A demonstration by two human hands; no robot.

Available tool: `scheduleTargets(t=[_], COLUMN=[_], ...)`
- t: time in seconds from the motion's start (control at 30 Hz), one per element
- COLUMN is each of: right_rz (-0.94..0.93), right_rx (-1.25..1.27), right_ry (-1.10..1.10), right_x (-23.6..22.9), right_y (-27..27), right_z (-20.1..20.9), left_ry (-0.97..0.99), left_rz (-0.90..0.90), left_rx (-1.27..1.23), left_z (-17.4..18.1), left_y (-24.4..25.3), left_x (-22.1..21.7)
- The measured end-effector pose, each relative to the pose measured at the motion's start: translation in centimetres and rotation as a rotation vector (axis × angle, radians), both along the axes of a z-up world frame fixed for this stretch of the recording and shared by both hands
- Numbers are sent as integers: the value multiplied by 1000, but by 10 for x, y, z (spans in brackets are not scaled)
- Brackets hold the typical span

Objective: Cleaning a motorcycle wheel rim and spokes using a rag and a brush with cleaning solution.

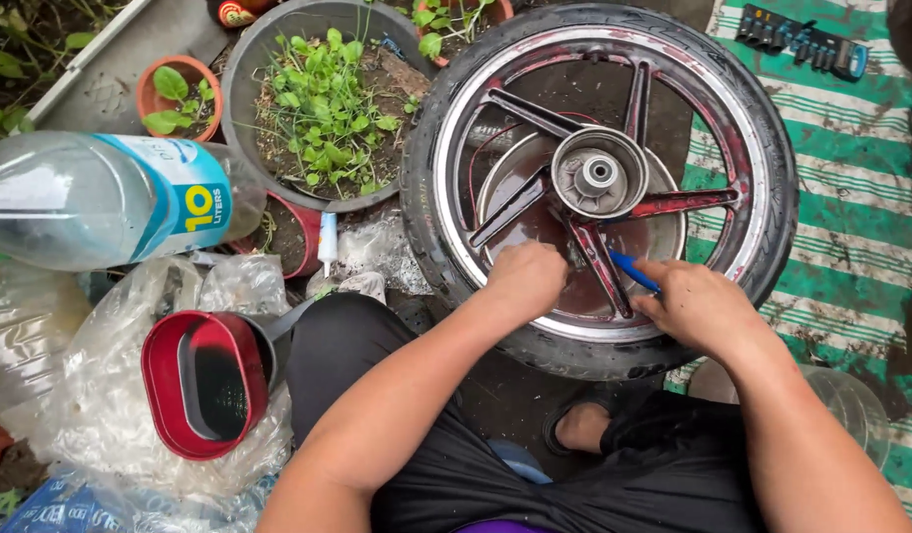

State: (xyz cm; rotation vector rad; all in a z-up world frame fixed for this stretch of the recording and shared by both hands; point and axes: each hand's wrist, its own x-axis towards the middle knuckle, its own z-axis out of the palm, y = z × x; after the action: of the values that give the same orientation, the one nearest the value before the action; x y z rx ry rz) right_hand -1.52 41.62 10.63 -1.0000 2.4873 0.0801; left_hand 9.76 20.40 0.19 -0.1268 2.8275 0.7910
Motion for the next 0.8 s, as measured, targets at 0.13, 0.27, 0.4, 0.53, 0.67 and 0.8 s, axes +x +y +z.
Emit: scheduleTargets(t=[0.13,0.27,0.4,0.53,0.67,0.8], right_rz=[26,59,60,28,16,32], right_rx=[237,0,121,142,231,260], right_ry=[-94,-92,-65,-86,-96,-102], right_x=[4,4,1,-8,-4,-6], right_y=[-1,13,13,8,-5,-9], right_z=[28,30,20,14,18,14], left_ry=[-251,-342,-292,-139,-96,-128], left_rz=[-14,-43,-88,-95,-202,-262], left_rx=[-124,-28,-20,84,87,33], left_z=[62,85,46,43,34,32], left_y=[8,20,17,10,22,31], left_x=[-6,-11,-7,-5,-10,-10])
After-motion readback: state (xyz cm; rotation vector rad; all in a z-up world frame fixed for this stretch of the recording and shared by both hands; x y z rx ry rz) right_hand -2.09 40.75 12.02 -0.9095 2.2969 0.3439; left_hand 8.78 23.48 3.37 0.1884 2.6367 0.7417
